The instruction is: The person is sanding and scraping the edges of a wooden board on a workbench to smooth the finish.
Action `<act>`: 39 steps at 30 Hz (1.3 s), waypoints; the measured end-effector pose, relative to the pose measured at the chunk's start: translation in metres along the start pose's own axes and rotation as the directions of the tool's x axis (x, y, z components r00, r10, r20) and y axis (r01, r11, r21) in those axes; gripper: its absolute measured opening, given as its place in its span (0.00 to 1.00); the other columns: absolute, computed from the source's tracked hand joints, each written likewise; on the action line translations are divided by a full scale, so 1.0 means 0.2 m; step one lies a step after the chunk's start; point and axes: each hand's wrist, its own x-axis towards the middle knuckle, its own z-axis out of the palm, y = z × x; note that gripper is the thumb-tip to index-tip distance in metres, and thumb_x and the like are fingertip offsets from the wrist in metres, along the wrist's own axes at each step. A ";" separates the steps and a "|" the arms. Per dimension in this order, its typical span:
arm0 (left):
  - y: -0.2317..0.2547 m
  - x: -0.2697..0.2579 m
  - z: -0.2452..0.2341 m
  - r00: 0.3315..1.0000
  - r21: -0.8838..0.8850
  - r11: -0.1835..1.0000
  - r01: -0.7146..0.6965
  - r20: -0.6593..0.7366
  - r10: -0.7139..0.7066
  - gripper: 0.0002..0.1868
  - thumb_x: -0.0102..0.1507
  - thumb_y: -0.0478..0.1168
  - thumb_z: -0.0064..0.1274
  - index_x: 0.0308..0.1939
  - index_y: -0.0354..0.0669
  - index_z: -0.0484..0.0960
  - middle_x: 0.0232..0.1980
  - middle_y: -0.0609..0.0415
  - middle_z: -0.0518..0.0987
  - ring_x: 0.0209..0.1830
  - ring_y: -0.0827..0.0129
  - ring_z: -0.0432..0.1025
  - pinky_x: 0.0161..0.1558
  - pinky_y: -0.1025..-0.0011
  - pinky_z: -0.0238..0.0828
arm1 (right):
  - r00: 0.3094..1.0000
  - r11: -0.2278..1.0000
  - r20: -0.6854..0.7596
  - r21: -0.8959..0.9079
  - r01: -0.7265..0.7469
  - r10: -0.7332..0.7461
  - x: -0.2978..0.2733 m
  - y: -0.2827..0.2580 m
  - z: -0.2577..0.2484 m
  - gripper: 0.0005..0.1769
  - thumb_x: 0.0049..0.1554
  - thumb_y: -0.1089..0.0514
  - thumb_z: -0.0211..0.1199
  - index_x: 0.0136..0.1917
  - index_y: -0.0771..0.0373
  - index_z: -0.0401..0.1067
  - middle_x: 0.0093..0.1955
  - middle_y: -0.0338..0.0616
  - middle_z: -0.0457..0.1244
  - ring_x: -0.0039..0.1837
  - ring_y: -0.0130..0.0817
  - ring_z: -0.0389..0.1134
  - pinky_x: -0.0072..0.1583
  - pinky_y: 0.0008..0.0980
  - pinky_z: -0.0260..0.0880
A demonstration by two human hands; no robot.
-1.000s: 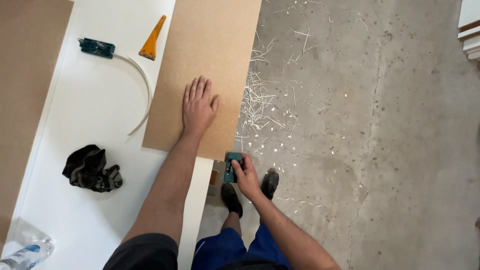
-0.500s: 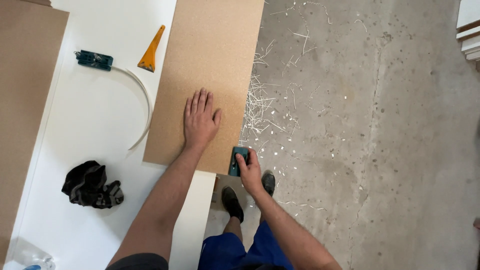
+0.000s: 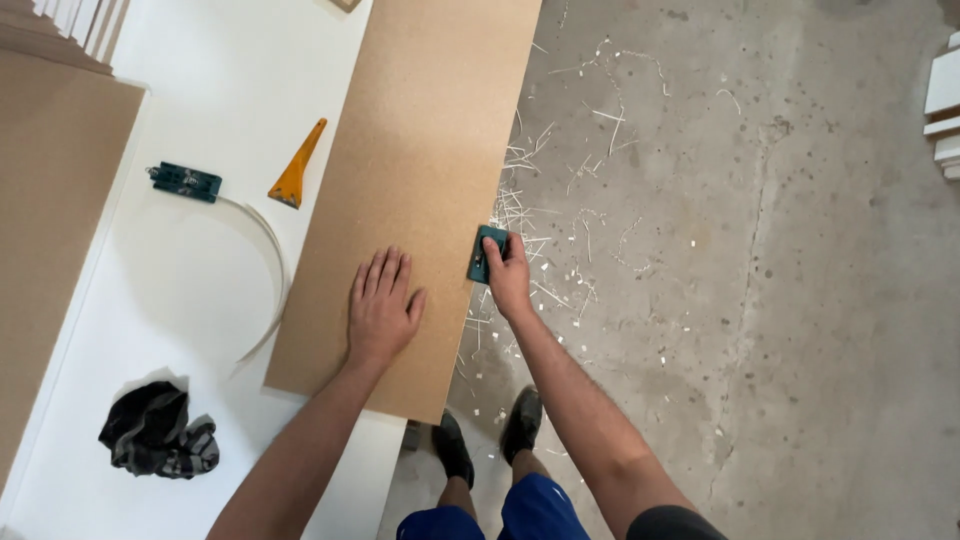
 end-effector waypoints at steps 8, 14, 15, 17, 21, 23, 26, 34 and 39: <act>-0.01 0.00 0.04 1.000 0.031 0.999 0.007 -0.009 -0.007 0.33 0.72 0.59 0.38 0.78 0.50 0.63 0.82 0.52 0.58 0.84 0.60 0.50 0.83 0.56 0.39 | 0.999 0.997 -0.029 -0.071 -0.030 0.028 0.56 -0.08 0.00 0.22 0.62 0.41 0.65 0.63 0.53 0.68 0.51 0.48 0.68 0.56 0.44 0.70 0.55 0.47 0.72; 0.00 0.01 0.02 0.954 0.056 0.996 -0.070 -0.287 0.083 0.31 0.66 0.55 0.48 0.70 0.46 0.74 0.75 0.52 0.72 0.76 0.61 0.64 0.76 0.58 0.55 | 0.999 0.999 0.001 0.002 -0.040 0.040 0.83 -0.35 -0.01 0.18 0.61 0.43 0.58 0.56 0.57 0.68 0.48 0.40 0.66 0.50 0.30 0.64 0.54 0.32 0.65; 0.00 0.02 0.02 0.952 0.056 0.997 -0.061 -0.297 0.074 0.31 0.66 0.55 0.48 0.70 0.46 0.74 0.75 0.52 0.72 0.76 0.61 0.64 0.76 0.58 0.55 | 1.000 1.000 0.009 -0.001 -0.029 0.029 0.91 -0.37 -0.01 0.18 0.61 0.43 0.58 0.56 0.57 0.68 0.48 0.40 0.66 0.50 0.30 0.64 0.54 0.32 0.65; 0.00 0.03 0.00 0.954 0.040 0.996 -0.080 -0.286 0.088 0.31 0.66 0.54 0.48 0.71 0.45 0.73 0.75 0.52 0.71 0.76 0.61 0.64 0.77 0.58 0.54 | 0.990 0.988 -0.027 0.076 -0.138 0.140 1.07 -0.41 -0.01 0.24 0.61 0.45 0.59 0.66 0.58 0.68 0.56 0.43 0.69 0.54 0.32 0.69 0.55 0.32 0.73; 0.01 0.00 -0.03 0.959 0.019 0.997 -0.075 -0.273 0.077 0.32 0.65 0.55 0.47 0.70 0.46 0.73 0.74 0.52 0.72 0.75 0.61 0.65 0.76 0.58 0.55 | 0.944 0.955 -0.304 0.295 -0.035 0.128 1.37 -0.39 -0.11 0.27 0.59 0.42 0.59 0.65 0.61 0.69 0.58 0.45 0.68 0.57 0.32 0.67 0.60 0.32 0.69; 0.01 0.01 -0.02 0.971 0.010 0.998 -0.059 -0.230 0.060 0.33 0.64 0.56 0.47 0.71 0.47 0.71 0.75 0.53 0.70 0.76 0.61 0.63 0.76 0.57 0.55 | 0.956 0.944 -0.203 0.295 -0.148 0.214 1.40 -0.49 -0.17 0.21 0.58 0.46 0.60 0.60 0.57 0.70 0.52 0.42 0.66 0.52 0.31 0.66 0.52 0.35 0.71; -0.01 0.03 0.01 0.938 0.057 0.996 -0.075 -0.335 0.090 0.33 0.65 0.56 0.46 0.71 0.48 0.71 0.77 0.54 0.69 0.76 0.63 0.63 0.76 0.59 0.55 | 0.987 0.972 0.071 0.177 -0.158 0.148 1.27 -0.62 -0.24 0.22 0.57 0.60 0.58 0.65 0.60 0.69 0.58 0.44 0.67 0.54 0.34 0.66 0.55 0.39 0.75; -0.05 0.03 0.10 0.944 -0.050 0.997 -0.050 -0.330 0.031 0.34 0.60 0.54 0.51 0.70 0.49 0.72 0.75 0.56 0.69 0.76 0.65 0.62 0.79 0.60 0.52 | 0.947 0.924 0.319 -0.351 0.152 -0.035 1.56 -0.82 -0.02 0.19 0.55 0.51 0.67 0.59 0.54 0.72 0.51 0.38 0.70 0.52 0.33 0.70 0.55 0.34 0.69; 0.02 0.18 0.08 0.910 -0.097 0.991 0.094 -0.395 -0.125 0.36 0.55 0.55 0.55 0.66 0.51 0.75 0.70 0.56 0.74 0.70 0.60 0.68 0.73 0.57 0.60 | 0.821 0.747 0.523 -0.448 0.492 -0.227 2.06 -0.97 0.32 0.15 0.55 0.55 0.65 0.56 0.57 0.73 0.52 0.45 0.71 0.54 0.45 0.71 0.55 0.41 0.68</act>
